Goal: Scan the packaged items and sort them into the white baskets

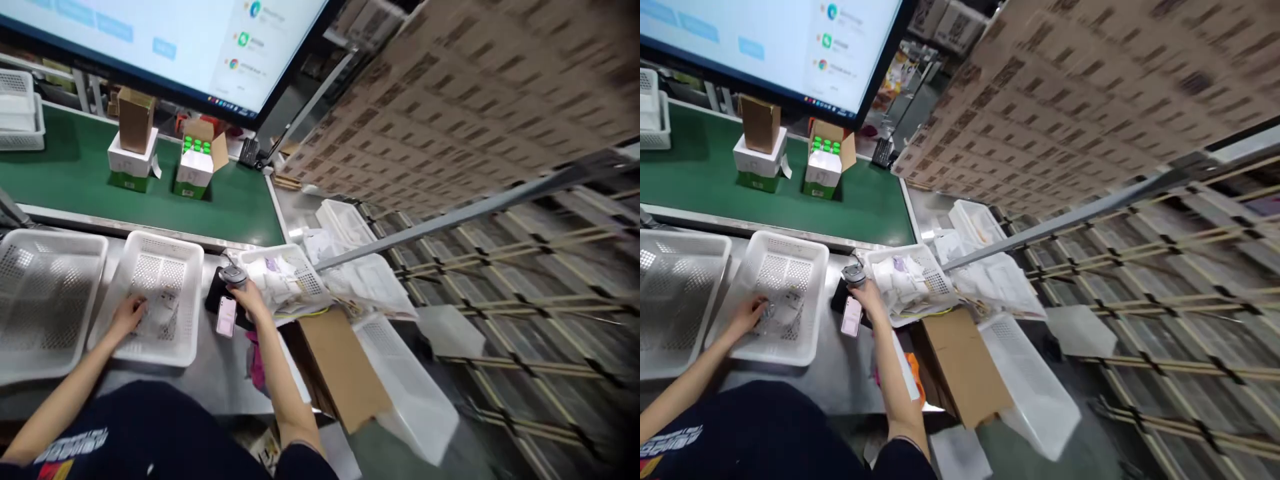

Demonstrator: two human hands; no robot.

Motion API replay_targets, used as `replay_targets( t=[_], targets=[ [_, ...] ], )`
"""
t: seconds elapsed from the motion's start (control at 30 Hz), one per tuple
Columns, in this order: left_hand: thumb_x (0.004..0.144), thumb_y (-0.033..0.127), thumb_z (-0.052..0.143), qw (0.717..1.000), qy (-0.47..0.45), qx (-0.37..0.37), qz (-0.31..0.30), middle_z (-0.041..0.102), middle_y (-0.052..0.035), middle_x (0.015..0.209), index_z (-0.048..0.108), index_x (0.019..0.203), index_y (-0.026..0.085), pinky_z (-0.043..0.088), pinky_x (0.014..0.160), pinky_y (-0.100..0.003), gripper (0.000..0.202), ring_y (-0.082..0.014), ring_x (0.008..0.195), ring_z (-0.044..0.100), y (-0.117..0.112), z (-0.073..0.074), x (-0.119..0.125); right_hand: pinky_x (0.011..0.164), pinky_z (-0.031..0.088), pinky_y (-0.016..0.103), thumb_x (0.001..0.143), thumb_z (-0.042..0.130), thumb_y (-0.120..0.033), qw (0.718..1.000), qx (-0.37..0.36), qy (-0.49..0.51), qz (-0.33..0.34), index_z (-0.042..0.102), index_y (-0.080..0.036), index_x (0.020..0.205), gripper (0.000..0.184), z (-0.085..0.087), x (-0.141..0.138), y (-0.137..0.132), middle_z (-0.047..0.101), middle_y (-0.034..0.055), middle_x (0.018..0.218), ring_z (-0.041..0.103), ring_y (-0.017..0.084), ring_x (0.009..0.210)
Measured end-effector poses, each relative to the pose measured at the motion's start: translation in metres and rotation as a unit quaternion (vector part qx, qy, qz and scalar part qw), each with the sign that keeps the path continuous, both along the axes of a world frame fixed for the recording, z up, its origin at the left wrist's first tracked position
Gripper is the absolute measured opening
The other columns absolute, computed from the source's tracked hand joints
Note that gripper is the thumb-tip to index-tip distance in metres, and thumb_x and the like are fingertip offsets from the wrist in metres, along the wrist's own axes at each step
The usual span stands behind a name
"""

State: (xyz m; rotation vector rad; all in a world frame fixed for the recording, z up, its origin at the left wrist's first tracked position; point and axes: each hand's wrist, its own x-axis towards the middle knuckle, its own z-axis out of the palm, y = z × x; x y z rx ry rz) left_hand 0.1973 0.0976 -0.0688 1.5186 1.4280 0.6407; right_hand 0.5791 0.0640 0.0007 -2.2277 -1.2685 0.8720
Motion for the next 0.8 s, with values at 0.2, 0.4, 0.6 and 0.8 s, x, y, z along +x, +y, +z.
replay_targets(
  t=[0.2, 0.4, 0.6, 0.8],
  targets=[
    [0.084, 0.042, 0.053, 0.988, 0.115, 0.025, -0.103, 0.062, -0.0007, 0.059, 0.075, 0.093, 0.019, 0.039, 0.064, -0.032, 0.032, -0.0222, 0.061, 0.059, 0.021, -0.012, 0.012, 0.067, 0.056, 0.027, 0.101, 0.072, -0.031, 0.984, -0.103, -0.073, -0.123, 0.071, -0.012, 0.098, 0.019, 0.026, 0.124, 0.093, 0.072, 0.0026, 0.083, 0.067, 0.014, 0.07],
    [0.088, 0.055, 0.048, 0.985, 0.144, -0.018, -0.095, 0.064, -0.0021, 0.066, 0.079, 0.103, 0.021, 0.039, 0.065, -0.032, 0.048, -0.0229, 0.065, 0.062, 0.02, -0.041, 0.012, 0.069, 0.058, 0.027, 0.101, 0.075, -0.033, 0.957, -0.234, -0.108, -0.131, 0.07, -0.013, 0.098, 0.021, 0.0, 0.169, 0.174, 0.071, 0.0019, 0.091, 0.066, 0.013, 0.075],
    [0.088, 0.065, 0.046, 0.983, 0.138, -0.089, -0.079, 0.064, -0.0009, 0.064, 0.079, 0.109, 0.023, 0.043, 0.063, -0.033, 0.057, -0.0247, 0.062, 0.063, 0.015, -0.045, 0.003, 0.068, 0.053, 0.027, 0.095, 0.077, -0.02, 0.938, -0.288, -0.133, -0.141, 0.068, -0.012, 0.083, 0.016, -0.031, 0.182, 0.211, 0.068, -0.0013, 0.079, 0.063, 0.012, 0.07],
    [0.084, 0.067, 0.048, 0.985, 0.106, -0.113, -0.08, 0.073, -0.0036, 0.069, 0.08, 0.104, 0.027, 0.053, 0.068, -0.034, 0.055, -0.0271, 0.067, 0.069, 0.013, -0.043, 0.013, 0.064, 0.044, 0.033, 0.073, 0.077, 0.002, 0.95, -0.233, -0.139, -0.155, 0.065, -0.012, 0.059, 0.022, -0.037, 0.182, 0.215, 0.061, 0.0066, 0.056, 0.064, 0.021, 0.066]
  ],
)
